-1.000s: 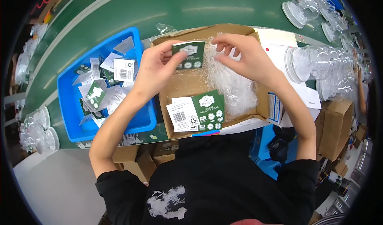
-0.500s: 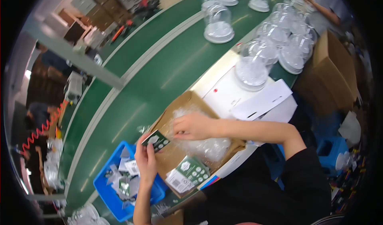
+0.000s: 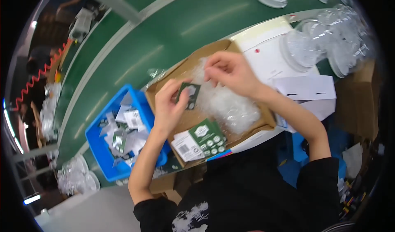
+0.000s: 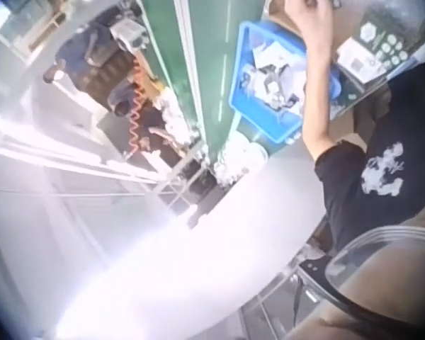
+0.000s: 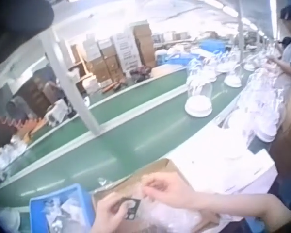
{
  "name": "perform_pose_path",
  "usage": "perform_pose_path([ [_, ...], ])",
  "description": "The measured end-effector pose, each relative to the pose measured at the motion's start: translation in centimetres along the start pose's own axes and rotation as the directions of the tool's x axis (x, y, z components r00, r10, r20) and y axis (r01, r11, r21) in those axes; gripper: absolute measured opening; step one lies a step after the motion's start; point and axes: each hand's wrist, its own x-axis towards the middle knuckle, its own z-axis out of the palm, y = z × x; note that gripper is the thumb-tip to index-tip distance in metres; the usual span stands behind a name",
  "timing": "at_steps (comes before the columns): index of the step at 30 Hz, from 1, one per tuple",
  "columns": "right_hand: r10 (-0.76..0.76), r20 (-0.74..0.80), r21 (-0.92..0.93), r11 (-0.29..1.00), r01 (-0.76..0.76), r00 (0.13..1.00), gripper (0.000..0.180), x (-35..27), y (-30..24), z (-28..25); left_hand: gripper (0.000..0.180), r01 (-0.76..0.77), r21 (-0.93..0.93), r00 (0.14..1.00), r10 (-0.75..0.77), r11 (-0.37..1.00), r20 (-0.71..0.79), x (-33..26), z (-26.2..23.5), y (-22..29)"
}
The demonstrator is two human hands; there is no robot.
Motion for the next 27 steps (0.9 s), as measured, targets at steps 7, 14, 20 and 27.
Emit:
perform_pose_path([
  [7,0.046,0.096,-0.037,0.998,-0.042,0.994,0.008,-0.2,1.2,2.4,0.030,0.139,-0.187,0.989,-0.145,0.973,-0.020,-1.7,0.2,-0.2],
  [14,0.064,0.296,-0.286,0.958,0.025,0.953,0.018,-1.0,1.4,2.6,0.023,0.049,-0.031,0.998,-0.050,0.998,-0.025,-1.8,-0.8,0.1],
  [20,0.041,0.322,-0.428,0.897,0.106,0.946,0.018,-1.0,2.2,2.9,0.021,-0.056,-0.023,0.998,0.056,0.998,-0.001,-1.9,0.2,0.6],
  [27,0.090,0.224,-0.328,0.945,-0.012,0.970,0.019,-1.2,2.0,2.6,0.023,-0.107,0.053,0.994,0.106,0.993,0.012,-1.8,0.3,0.6],
])
